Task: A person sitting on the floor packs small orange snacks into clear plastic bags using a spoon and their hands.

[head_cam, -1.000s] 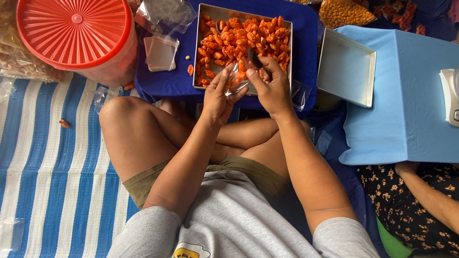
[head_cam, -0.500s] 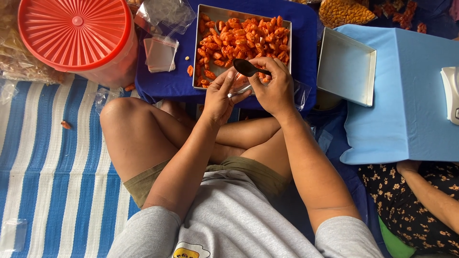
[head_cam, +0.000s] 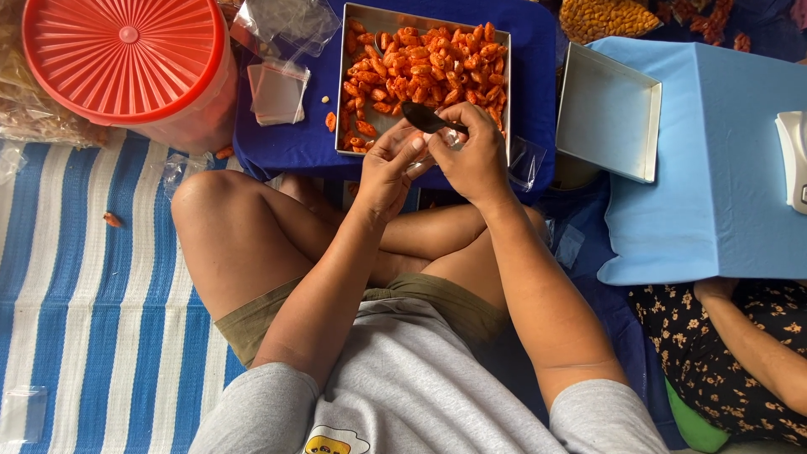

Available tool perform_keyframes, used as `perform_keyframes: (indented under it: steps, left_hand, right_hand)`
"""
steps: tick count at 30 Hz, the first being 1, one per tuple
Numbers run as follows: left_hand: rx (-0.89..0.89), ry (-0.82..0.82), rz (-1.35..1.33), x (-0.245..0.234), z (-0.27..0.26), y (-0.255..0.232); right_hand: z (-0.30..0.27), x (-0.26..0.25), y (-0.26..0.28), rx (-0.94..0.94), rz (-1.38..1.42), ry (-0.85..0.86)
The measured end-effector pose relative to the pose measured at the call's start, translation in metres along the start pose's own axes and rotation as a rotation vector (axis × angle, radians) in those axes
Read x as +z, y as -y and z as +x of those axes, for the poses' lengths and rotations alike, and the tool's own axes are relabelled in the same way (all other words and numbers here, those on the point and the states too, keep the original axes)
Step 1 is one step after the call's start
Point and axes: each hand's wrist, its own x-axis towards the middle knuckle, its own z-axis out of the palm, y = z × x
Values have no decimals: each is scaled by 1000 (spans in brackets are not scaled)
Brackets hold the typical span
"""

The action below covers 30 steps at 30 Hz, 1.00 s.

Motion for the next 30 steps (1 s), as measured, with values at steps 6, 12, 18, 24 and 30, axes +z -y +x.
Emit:
perform_keyframes:
  steps: [6, 12, 18, 24, 30]
  left_hand:
    - [35, -111, -85, -43, 14, -6]
    - [58, -185, -244, -53, 4, -42]
    - [113, -281, -313, -70, 6, -55]
    - [175, -327, -291, -72, 4, -61]
    - [198, -342, -172, -80, 6, -58]
  right_hand:
    - [0, 4, -19, 84, 182, 43]
    - [-17, 11, -60, 121, -154, 32]
    - [-32, 51, -92, 33, -437, 8]
    - [-13, 80, -82, 71, -478, 65]
    - [0, 106, -84, 355, -325, 348]
